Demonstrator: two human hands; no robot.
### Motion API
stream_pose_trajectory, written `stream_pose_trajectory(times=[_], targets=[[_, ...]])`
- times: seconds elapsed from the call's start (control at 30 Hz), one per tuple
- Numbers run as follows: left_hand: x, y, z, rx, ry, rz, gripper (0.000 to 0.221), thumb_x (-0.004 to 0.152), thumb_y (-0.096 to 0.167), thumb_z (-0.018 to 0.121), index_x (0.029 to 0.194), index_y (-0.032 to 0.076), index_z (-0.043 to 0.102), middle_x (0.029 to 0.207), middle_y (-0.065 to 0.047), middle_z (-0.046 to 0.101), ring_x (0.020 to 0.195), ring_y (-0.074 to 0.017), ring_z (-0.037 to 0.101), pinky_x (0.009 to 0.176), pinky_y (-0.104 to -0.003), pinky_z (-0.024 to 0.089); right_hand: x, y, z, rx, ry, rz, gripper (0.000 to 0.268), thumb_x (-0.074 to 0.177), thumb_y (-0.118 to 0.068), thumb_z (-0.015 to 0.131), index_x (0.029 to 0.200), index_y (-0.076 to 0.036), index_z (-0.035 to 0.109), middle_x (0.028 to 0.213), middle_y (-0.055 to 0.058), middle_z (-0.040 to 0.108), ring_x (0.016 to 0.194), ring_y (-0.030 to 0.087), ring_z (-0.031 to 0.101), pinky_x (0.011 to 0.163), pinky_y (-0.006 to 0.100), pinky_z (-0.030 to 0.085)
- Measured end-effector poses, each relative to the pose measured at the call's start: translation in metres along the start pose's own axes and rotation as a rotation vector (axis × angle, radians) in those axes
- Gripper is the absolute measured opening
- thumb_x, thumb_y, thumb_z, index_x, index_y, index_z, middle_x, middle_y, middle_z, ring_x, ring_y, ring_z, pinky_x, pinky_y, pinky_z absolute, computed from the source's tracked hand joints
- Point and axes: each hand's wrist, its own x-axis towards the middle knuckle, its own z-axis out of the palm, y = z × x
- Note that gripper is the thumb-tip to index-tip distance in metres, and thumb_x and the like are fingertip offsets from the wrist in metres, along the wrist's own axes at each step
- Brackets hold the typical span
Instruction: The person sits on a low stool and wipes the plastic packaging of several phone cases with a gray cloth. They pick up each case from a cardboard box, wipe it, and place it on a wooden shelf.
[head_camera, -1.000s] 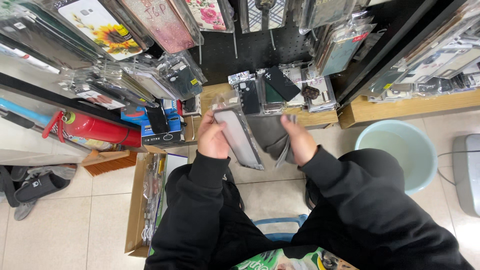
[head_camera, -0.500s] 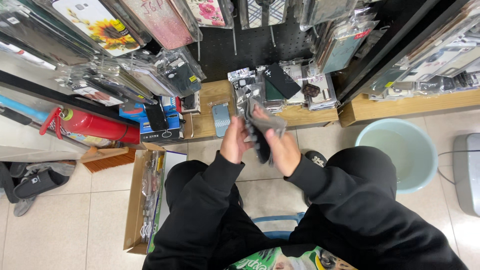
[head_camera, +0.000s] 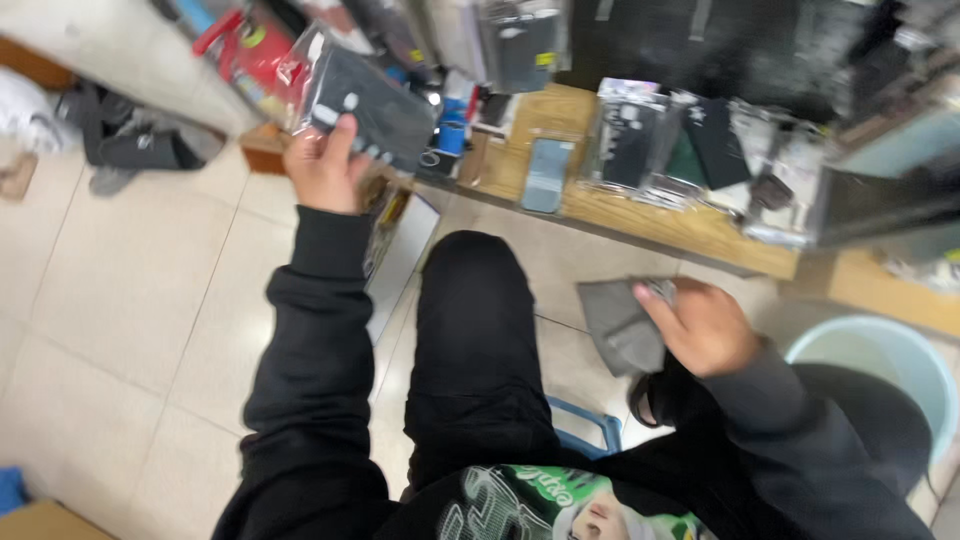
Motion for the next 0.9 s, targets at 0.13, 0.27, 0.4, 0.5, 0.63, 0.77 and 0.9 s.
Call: stream_pose_trajectory(times=[0.13, 0.27, 0.4, 0.5, 0.63, 0.77, 0.9], targets=[[0.082, -0.110, -0.128, 0.267, 0.074, 0.121, 0.019, 0.087, 0.011, 0.082, 0.081, 0.006, 0.064, 0.070, 0.000, 0.052, 0.067, -0.0156, 0.066, 0.055, -0.035, 0.064, -0.006, 0.002, 0.001, -0.047, -0.106, 0.047, 0.058, 0.097, -0.048, 0.050, 0.074, 0.001, 0.071, 0.079, 0.023, 0.072, 0.090, 0.046, 0.068, 0.080, 0.053, 0.053], [0.068, -0.129, -0.132, 0.449, -0.006, 0.117, 0.019, 0.079, 0.004, 0.077, 0.097, 0.006, 0.077, 0.091, -0.003, 0.075, 0.081, -0.0107, 0.067, 0.075, -0.027, 0.059, 0.007, 0.026, 0.016, -0.117, -0.204, -0.012, 0.047, 0.099, -0.043, 0.040, 0.068, -0.009, 0.048, 0.060, 0.010, 0.056, 0.060, 0.031, 0.056, 0.065, 0.041, 0.040], [0.077, -0.183, -0.125, 0.412, 0.037, 0.055, 0.014, 0.074, 0.003, 0.080, 0.087, 0.005, 0.077, 0.080, 0.004, 0.070, 0.071, -0.0074, 0.061, 0.065, -0.025, 0.057, 0.020, 0.040, 0.030, -0.160, -0.186, 0.002, 0.051, 0.098, -0.045, 0.039, 0.064, -0.007, 0.048, 0.058, 0.012, 0.055, 0.060, 0.034, 0.055, 0.065, 0.043, 0.039], [0.065, -0.170, -0.109, 0.500, 0.104, -0.171, 0.022, 0.077, 0.009, 0.079, 0.098, 0.010, 0.078, 0.079, -0.001, 0.075, 0.063, -0.0111, 0.068, 0.057, -0.025, 0.062, 0.028, 0.036, 0.032, -0.159, -0.236, 0.043, 0.056, 0.099, -0.047, 0.033, 0.062, -0.007, 0.043, 0.058, 0.009, 0.050, 0.056, 0.027, 0.053, 0.063, 0.040, 0.039], [0.061, -0.188, -0.111, 0.516, 0.098, -0.144, 0.027, 0.076, 0.004, 0.077, 0.102, 0.010, 0.076, 0.091, -0.005, 0.077, 0.083, -0.0165, 0.073, 0.080, -0.031, 0.059, 0.035, 0.040, 0.039, -0.182, -0.237, 0.029, 0.055, 0.099, -0.048, 0.032, 0.062, -0.008, 0.041, 0.057, 0.008, 0.050, 0.056, 0.027, 0.051, 0.063, 0.040, 0.038], [0.061, -0.187, -0.118, 0.399, 0.177, -0.146, 0.020, 0.076, 0.001, 0.078, 0.095, 0.007, 0.074, 0.078, -0.004, 0.073, 0.063, -0.0129, 0.068, 0.057, -0.026, 0.063, 0.038, 0.037, 0.038, -0.147, -0.238, 0.039, 0.049, 0.099, -0.044, 0.039, 0.066, -0.008, 0.045, 0.060, 0.008, 0.053, 0.059, 0.030, 0.054, 0.064, 0.041, 0.039], [0.069, -0.200, -0.133, 0.684, 0.122, -0.098, 0.024, 0.072, 0.014, 0.082, 0.096, 0.010, 0.078, 0.080, -0.002, 0.075, 0.068, -0.0124, 0.069, 0.064, -0.027, 0.060, 0.038, 0.033, 0.036, -0.103, -0.249, 0.027, 0.049, 0.099, -0.045, 0.038, 0.066, -0.009, 0.046, 0.062, 0.007, 0.052, 0.059, 0.027, 0.053, 0.064, 0.039, 0.040]])
